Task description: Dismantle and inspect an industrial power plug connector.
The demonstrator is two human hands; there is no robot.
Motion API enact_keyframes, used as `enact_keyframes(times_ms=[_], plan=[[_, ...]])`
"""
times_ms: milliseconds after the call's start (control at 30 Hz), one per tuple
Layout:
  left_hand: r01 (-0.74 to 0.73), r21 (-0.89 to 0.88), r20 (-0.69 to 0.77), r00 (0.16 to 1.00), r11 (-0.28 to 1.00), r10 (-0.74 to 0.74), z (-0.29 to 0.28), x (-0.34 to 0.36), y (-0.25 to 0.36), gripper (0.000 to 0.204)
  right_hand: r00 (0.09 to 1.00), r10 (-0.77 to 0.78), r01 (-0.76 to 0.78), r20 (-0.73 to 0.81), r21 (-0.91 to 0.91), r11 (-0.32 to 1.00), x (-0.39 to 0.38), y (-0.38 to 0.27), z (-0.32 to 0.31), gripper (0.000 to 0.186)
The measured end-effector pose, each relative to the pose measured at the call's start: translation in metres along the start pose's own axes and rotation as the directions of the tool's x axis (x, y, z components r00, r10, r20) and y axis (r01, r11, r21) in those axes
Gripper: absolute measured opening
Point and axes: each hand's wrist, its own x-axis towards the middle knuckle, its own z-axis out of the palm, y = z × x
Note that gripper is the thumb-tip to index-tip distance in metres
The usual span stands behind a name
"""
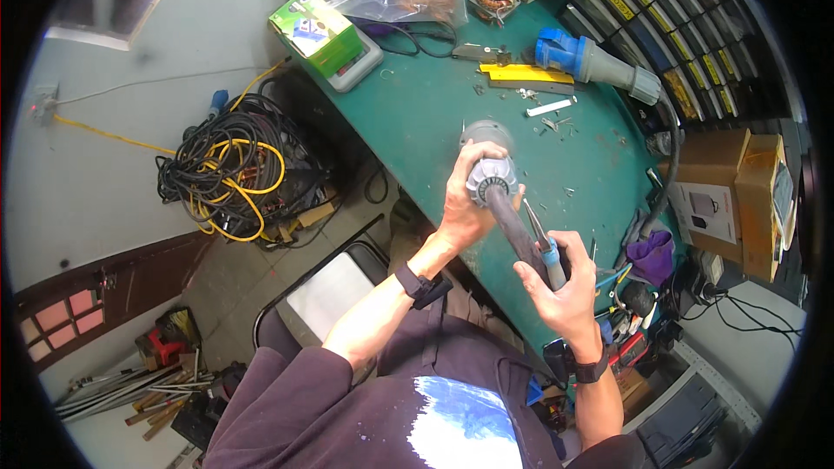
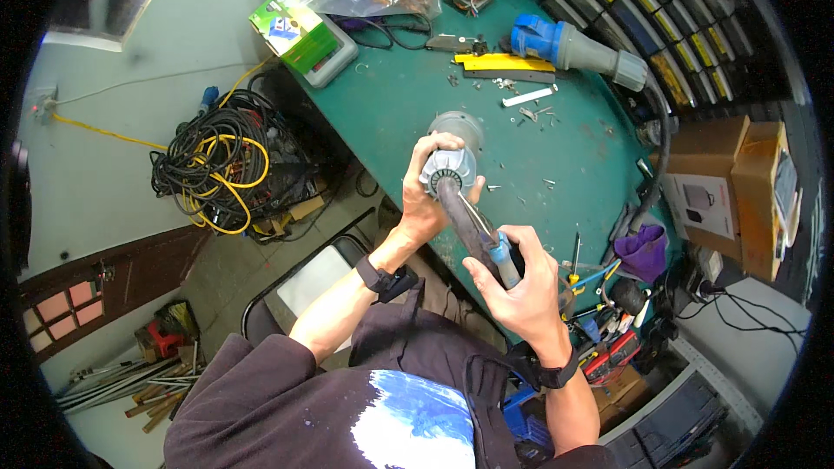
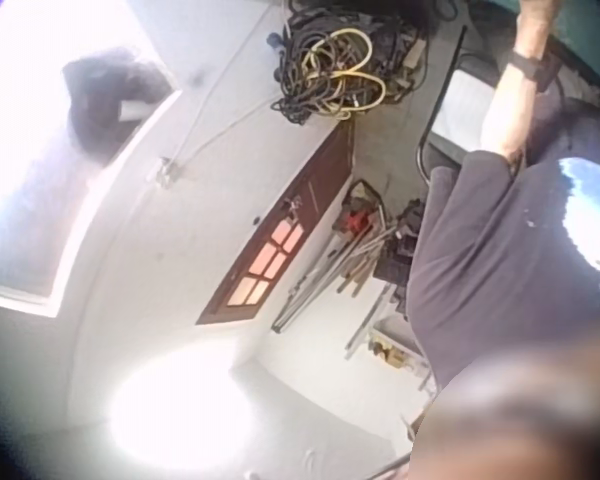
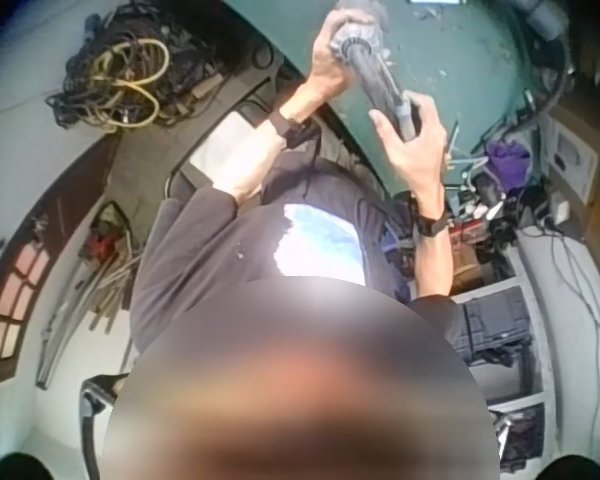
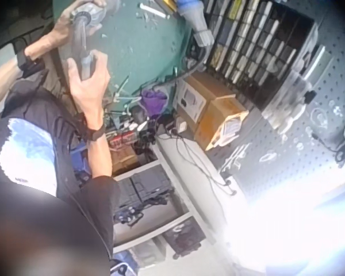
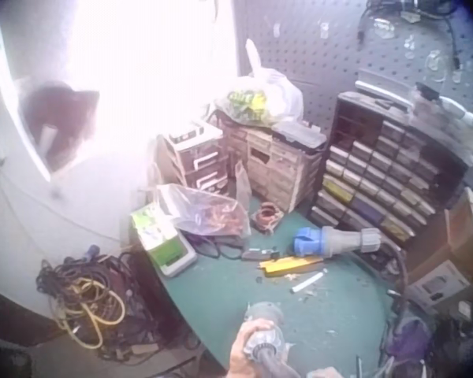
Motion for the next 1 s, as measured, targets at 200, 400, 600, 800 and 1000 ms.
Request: enact_keyframes(times_ms=[200, 400, 600, 800, 1000], plan=[[0.051, -0.024, 0.038, 0.998, 0.998, -0.050, 0.006, 0.005, 0.007, 0.060, 0.999, 0.019, -0.019, -0.028, -0.002, 1.000, 0.004, 0.002, -0.009, 0.041], [0.116, -0.039, 0.015, 0.993, 0.992, -0.116, 0.011, 0.014, 0.014, 0.056, 0.999, -0.005, 0.005, -0.044, -0.016, 1.000, 0.014, -0.003, -0.015, 0.037], [0.159, -0.093, 0.039, 0.987, 0.983, -0.156, 0.015, 0.020, 0.013, 0.057, 1.000, -0.014, 0.014, -0.022, -0.022, 1.000, 0.026, -0.004, -0.024, 0.030], [0.020, 0.037, 0.122, 0.992, 0.999, -0.025, 0.030, 0.019, 0.017, 0.065, 0.999, 0.043, -0.043, -0.008, -0.199, 0.979, 0.042, -0.012, -0.064, 0.026], [0.027, -0.014, 0.124, 0.992, 1.000, -0.025, 0.028, 0.018, 0.013, 0.067, 0.940, 0.245, -0.095, 0.236, -0.509, 0.855, 0.048, -0.044, -0.107, 0.031]])
